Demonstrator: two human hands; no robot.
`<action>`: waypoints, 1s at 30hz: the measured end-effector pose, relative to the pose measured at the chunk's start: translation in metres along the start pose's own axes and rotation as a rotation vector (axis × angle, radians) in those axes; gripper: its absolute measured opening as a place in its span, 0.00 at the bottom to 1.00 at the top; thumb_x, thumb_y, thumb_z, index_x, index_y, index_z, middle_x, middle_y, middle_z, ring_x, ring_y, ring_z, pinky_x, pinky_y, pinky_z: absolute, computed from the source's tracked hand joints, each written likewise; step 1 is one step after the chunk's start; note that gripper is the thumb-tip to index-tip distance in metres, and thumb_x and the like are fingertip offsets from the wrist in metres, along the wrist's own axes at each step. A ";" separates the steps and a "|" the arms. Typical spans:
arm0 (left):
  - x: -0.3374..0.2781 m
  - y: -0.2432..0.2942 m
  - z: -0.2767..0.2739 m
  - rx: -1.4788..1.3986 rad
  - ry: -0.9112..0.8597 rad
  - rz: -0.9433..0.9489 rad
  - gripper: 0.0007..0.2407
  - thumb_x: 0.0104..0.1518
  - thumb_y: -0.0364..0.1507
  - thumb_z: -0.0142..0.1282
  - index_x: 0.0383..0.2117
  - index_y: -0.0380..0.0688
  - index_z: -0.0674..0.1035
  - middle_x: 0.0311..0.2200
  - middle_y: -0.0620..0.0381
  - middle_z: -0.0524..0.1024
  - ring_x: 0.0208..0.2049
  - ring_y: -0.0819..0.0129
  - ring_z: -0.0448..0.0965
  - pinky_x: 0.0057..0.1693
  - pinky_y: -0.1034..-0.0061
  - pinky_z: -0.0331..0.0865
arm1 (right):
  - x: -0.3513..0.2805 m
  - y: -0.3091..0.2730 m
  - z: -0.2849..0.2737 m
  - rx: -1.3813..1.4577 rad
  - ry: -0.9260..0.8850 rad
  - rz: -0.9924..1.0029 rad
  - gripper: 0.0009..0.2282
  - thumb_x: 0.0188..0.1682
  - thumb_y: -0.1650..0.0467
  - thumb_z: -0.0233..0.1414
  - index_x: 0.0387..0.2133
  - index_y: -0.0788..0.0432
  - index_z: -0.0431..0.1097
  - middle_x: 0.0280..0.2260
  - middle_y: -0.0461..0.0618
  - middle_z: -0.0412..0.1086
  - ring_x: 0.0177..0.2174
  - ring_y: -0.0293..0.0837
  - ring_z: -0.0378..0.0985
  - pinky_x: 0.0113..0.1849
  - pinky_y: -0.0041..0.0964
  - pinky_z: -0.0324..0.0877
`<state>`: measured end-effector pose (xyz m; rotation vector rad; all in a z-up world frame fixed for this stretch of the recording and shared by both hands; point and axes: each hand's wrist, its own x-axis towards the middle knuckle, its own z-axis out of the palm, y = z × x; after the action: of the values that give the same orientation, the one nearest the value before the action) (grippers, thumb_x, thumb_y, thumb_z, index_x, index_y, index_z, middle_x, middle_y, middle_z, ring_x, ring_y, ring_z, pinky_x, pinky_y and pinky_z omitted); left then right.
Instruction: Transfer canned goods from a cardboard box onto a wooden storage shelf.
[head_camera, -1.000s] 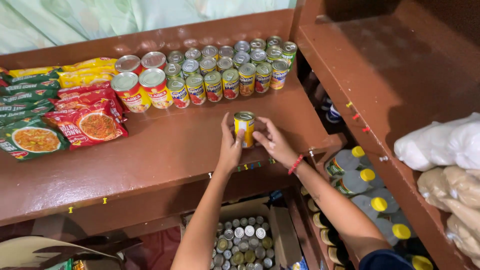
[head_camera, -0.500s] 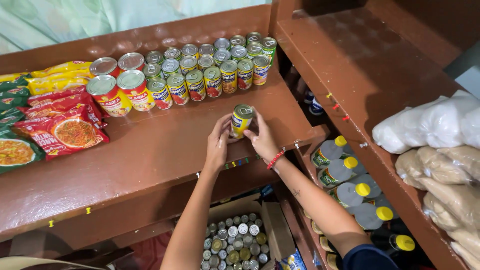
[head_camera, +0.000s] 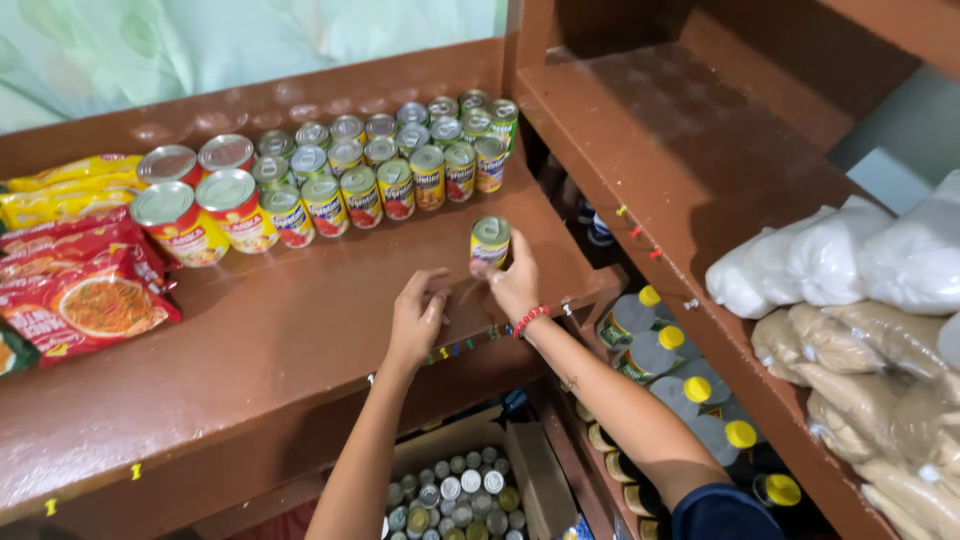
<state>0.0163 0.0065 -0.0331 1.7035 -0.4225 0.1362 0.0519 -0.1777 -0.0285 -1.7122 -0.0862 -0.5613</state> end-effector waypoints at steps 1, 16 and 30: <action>0.001 0.000 0.001 -0.001 -0.002 0.004 0.17 0.58 0.19 0.45 0.53 0.38 0.77 0.40 0.47 0.79 0.29 0.67 0.77 0.36 0.78 0.75 | 0.011 0.013 0.000 -0.001 0.004 -0.003 0.30 0.36 0.74 0.68 0.55 0.60 0.64 0.49 0.54 0.70 0.49 0.46 0.73 0.51 0.41 0.70; 0.002 0.005 0.003 0.163 0.166 0.037 0.10 0.50 0.17 0.49 0.38 0.32 0.79 0.36 0.51 0.77 0.33 0.67 0.81 0.34 0.75 0.80 | 0.141 0.077 0.023 -0.250 0.626 0.048 0.34 0.30 0.78 0.71 0.55 0.55 0.69 0.44 0.58 0.60 0.43 0.53 0.68 0.47 0.44 0.68; -0.002 0.022 0.005 0.073 0.137 -0.048 0.10 0.51 0.16 0.47 0.37 0.31 0.78 0.35 0.53 0.74 0.31 0.71 0.80 0.29 0.78 0.81 | 0.148 0.098 0.038 -0.194 0.526 -0.120 0.24 0.42 0.83 0.57 0.54 0.61 0.65 0.49 0.58 0.69 0.48 0.54 0.76 0.51 0.45 0.70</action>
<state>0.0059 -0.0004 -0.0139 1.7628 -0.2779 0.2340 0.2287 -0.2012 -0.0607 -1.6989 0.2499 -1.1212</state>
